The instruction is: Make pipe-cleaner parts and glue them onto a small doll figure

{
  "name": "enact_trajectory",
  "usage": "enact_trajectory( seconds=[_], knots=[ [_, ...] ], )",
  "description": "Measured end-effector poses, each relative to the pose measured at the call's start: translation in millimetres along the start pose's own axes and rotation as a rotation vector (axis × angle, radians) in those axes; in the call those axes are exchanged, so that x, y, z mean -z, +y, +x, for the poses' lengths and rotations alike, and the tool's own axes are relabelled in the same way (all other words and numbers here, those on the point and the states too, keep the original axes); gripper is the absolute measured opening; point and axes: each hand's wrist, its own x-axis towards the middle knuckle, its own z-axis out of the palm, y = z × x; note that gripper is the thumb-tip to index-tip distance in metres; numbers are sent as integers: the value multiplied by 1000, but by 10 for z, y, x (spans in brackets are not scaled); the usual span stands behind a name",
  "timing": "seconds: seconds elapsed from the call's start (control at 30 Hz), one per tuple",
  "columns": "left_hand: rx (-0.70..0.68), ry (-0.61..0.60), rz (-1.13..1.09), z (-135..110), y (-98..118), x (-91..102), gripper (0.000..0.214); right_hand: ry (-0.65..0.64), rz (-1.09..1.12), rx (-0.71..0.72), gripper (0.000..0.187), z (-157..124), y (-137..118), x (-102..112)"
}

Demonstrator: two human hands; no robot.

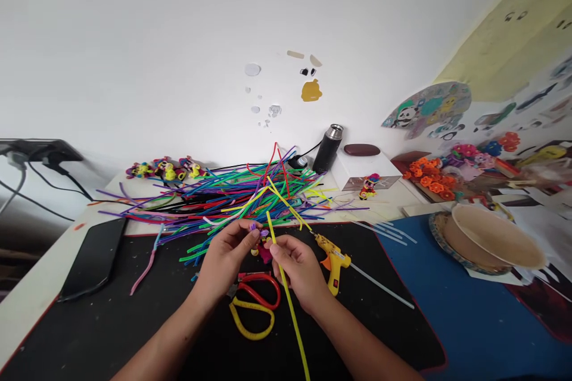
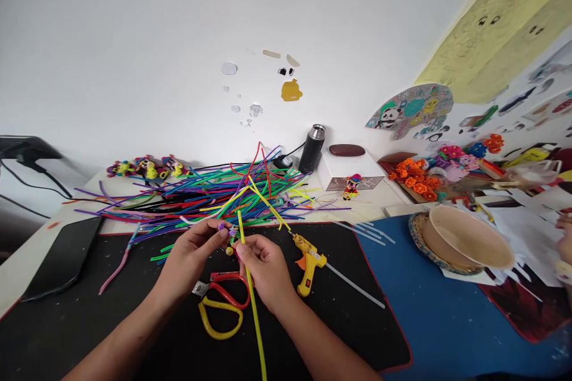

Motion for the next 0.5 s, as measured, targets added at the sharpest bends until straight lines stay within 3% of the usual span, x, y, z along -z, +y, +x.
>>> enact_trajectory(
  seconds=[0.3, 0.5],
  knots=[
    [23, -79, 1, -63, -75, -25, 29, 82, 81, 66, 46, 77, 76, -16],
    [97, -161, -7, -82, 5, -47, 34, 95, 83, 66, 44, 87, 92, 27]
  ],
)
